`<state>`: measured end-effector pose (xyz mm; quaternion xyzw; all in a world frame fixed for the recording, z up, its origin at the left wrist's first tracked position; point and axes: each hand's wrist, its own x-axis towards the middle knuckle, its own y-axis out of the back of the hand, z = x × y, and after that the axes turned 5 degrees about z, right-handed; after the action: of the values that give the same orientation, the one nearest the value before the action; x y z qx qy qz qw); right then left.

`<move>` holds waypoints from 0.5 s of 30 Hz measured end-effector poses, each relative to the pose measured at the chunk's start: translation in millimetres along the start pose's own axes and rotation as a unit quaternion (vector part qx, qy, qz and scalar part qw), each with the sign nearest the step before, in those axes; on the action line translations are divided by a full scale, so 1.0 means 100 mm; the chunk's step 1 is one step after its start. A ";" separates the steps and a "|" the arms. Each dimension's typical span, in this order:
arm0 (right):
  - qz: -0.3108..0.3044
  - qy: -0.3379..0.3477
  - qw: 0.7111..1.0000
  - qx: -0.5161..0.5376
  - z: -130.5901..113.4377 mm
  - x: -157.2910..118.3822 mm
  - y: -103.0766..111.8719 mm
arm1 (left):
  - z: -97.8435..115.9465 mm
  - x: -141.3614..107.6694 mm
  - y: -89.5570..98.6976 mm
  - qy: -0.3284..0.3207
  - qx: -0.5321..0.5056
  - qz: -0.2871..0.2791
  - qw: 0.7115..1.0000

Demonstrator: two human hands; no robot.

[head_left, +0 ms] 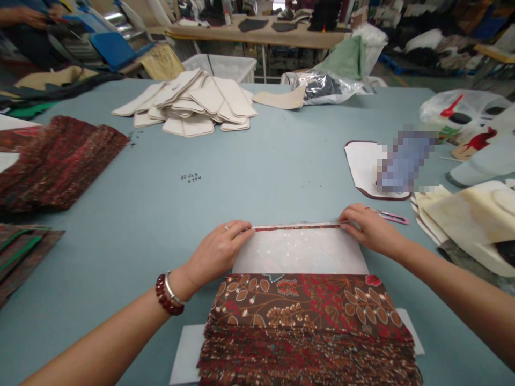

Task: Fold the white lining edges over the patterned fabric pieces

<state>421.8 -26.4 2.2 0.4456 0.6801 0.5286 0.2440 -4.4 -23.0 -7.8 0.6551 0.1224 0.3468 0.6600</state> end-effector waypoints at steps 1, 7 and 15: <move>0.001 0.003 1.000 -0.008 0.01 -0.01 0.01 | 0.03 0.03 -0.01 -0.011 -0.012 -0.005 1.000; -0.007 -0.005 1.000 -0.008 0.09 -0.09 -0.02 | 0.02 0.02 -0.09 -0.045 -0.046 -0.034 0.997; 0.010 -0.045 0.999 0.029 0.16 -0.08 -0.10 | -0.07 -0.16 -0.13 -0.021 -0.065 -0.045 0.997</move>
<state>435.2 -25.9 -13.6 0.4823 0.6791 0.4907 0.2559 -16.6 -26.2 -25.6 0.6115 0.1151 0.3103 0.7187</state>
